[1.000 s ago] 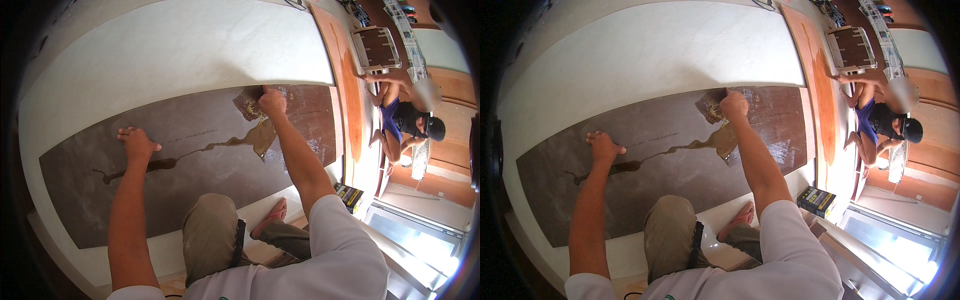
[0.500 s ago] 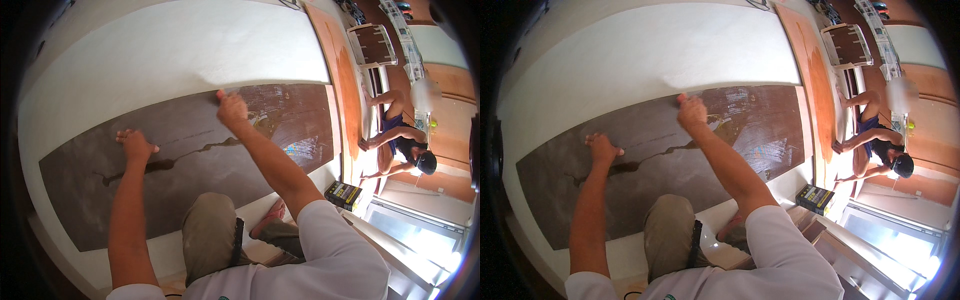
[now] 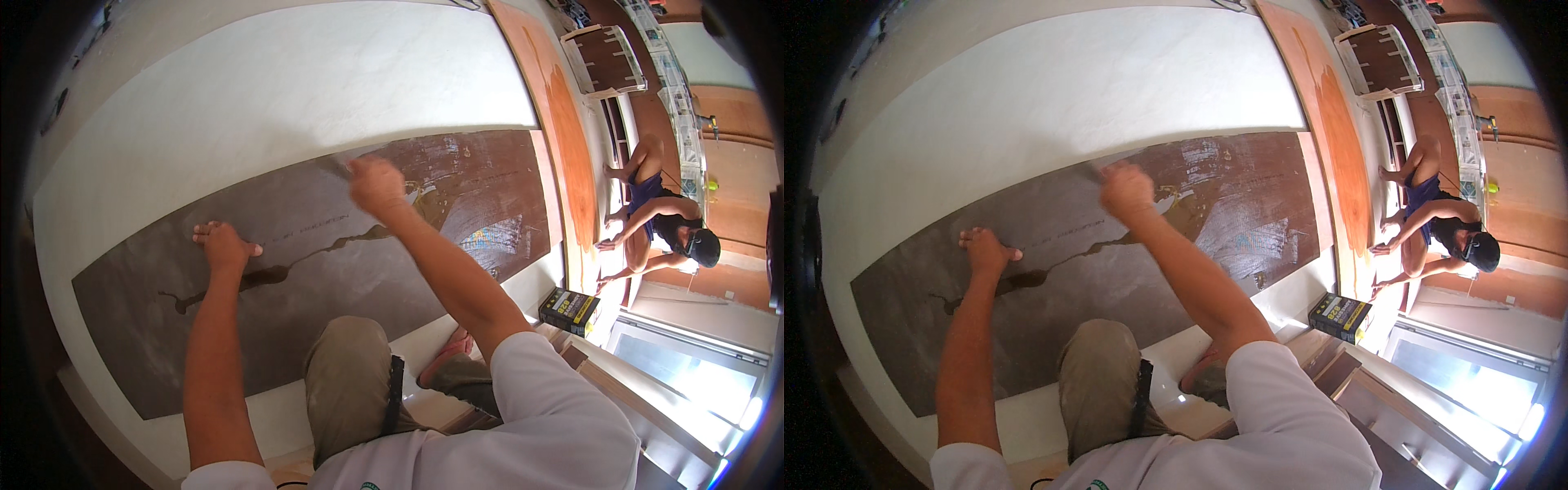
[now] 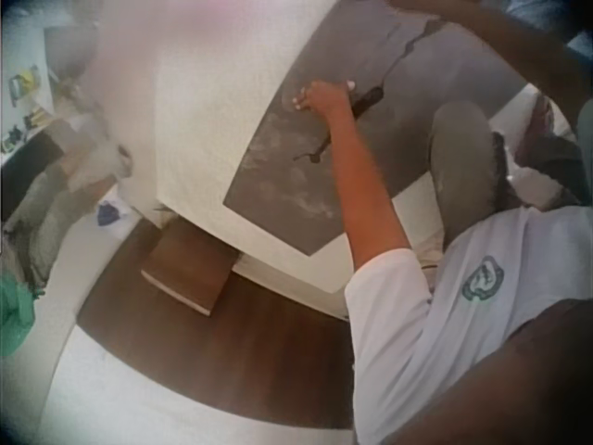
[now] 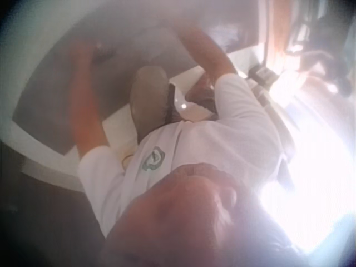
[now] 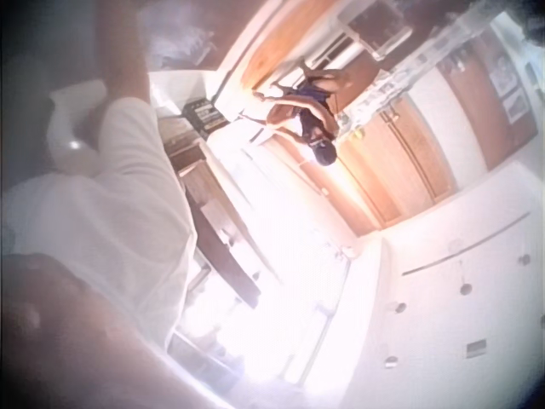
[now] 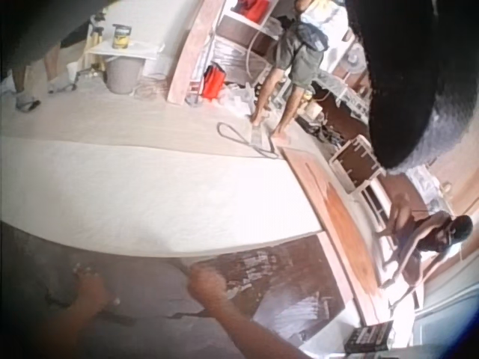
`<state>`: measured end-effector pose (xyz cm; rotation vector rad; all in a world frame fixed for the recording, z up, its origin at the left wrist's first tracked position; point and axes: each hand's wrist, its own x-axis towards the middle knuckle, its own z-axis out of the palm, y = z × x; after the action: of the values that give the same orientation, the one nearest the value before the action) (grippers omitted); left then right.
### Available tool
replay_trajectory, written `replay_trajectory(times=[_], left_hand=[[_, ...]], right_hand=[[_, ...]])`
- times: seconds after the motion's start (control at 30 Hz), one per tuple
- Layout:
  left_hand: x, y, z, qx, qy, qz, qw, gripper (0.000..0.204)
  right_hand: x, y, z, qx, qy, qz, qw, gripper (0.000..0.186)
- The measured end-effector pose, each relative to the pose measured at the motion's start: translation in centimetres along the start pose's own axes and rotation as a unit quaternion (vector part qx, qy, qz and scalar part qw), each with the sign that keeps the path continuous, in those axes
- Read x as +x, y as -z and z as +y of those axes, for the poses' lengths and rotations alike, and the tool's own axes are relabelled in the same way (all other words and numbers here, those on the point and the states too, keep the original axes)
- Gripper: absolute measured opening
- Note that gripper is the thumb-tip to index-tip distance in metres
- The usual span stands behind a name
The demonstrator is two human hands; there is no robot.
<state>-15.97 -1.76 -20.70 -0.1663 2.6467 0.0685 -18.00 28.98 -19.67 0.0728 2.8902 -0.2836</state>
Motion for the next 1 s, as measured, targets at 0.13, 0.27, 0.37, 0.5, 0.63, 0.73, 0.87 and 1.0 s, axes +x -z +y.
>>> replay_trajectory(times=[0.13, 0.27, 0.37, 0.5, 0.63, 0.73, 0.87, 1.0], left_hand=[[0.0, -0.4, 0.1, 0.006, 0.026, -0.007, 1.000, 0.098], [-0.2, 0.9, 1.3, -0.009, 0.020, -0.031, 0.999, 0.106], [0.1, 0.2, 0.5, -0.005, 0.028, -0.030, 0.999, 0.110], [0.1, 0.5, 0.2, -0.003, 0.020, -0.043, 0.999, 0.112], [0.1, 0.5, 0.8, -0.015, 0.055, -0.030, 0.998, 0.113], [0.8, -0.4, 0.3, -0.001, 0.026, -0.046, 0.999, 0.114], [0.8, -0.5, 0.3, -0.008, 0.037, -0.049, 0.998, 0.112], [0.9, 0.6, 0.8, 0.010, 0.032, -0.079, 0.996, 0.115]], right_hand=[[-0.9, 4.5, 8.7, -0.019, -0.175, 0.022, 0.984, 0.035], [-4.8, 0.7, 11.5, -0.024, -0.179, 0.036, 0.983, 0.039], [-6.8, -0.5, 6.3, -0.046, -0.054, -0.011, 0.997, 0.036], [-4.2, 3.5, 4.9, 0.045, -0.129, -0.030, 0.990, 0.029], [0.0, 3.2, 7.7, 0.048, -0.178, 0.022, 0.983, 0.033], [1.5, 2.1, 8.0, 0.035, -0.180, 0.022, 0.983, 0.034], [2.3, 1.0, 6.4, -0.021, -0.184, 0.005, 0.983, 0.034], [2.0, -0.1, 2.1, -0.107, -0.122, -0.019, 0.987, 0.031]])
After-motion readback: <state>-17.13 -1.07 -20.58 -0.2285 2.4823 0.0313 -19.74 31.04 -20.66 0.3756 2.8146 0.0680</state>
